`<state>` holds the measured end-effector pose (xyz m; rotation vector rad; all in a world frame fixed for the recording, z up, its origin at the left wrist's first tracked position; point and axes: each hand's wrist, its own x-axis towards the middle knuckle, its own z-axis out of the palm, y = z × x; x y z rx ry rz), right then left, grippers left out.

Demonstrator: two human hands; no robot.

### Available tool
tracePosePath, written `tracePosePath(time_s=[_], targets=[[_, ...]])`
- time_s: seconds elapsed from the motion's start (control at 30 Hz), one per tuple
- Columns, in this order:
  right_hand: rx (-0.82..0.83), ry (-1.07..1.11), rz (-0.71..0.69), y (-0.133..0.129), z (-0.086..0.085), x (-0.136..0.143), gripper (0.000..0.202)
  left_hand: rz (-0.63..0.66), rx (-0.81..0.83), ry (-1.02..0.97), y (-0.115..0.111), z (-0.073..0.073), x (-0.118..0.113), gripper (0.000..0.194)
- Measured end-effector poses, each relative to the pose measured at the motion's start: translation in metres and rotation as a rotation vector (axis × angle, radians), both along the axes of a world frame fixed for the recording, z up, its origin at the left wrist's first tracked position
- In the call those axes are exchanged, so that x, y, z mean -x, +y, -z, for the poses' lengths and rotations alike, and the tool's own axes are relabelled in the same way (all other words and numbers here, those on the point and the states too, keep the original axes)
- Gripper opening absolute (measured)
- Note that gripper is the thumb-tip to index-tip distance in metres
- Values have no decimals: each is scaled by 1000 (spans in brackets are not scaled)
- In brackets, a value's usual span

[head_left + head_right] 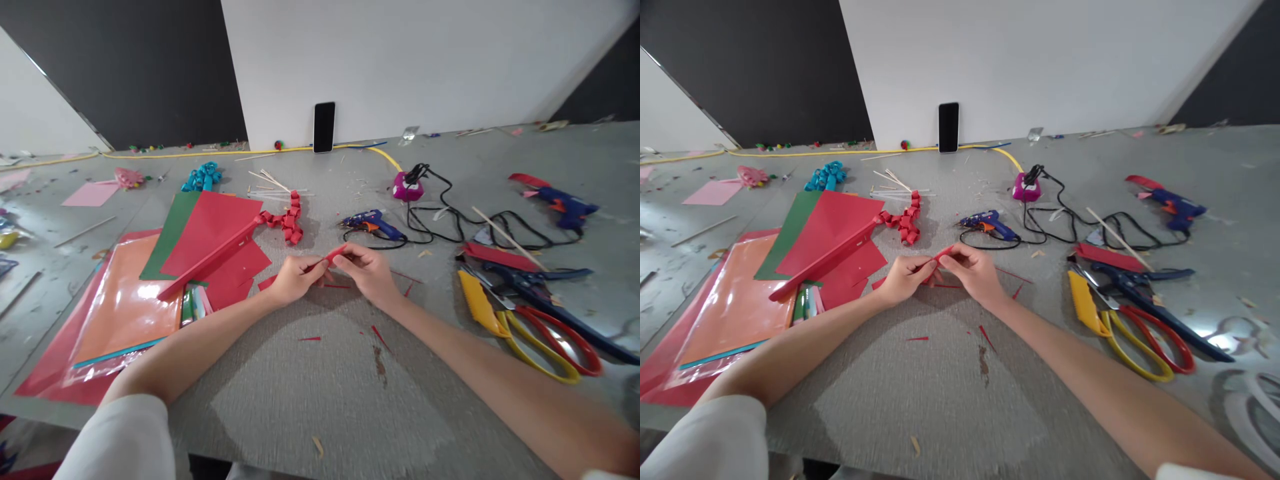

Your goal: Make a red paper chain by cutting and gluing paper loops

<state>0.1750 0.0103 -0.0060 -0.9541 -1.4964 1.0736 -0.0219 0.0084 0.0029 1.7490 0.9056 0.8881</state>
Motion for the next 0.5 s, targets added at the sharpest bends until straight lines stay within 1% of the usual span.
tracePosePath(time_s=[0.17,0.27,0.5], targets=[[20,4,-69,-1,0,3,31,28,-19,30,0,0,0,42],[14,15,-67,-1,-1,3,30,30,-16,43,0,0,0,39],[9,12,-50,-3,-7,4,26,48,-2,30,2,2,0,41]])
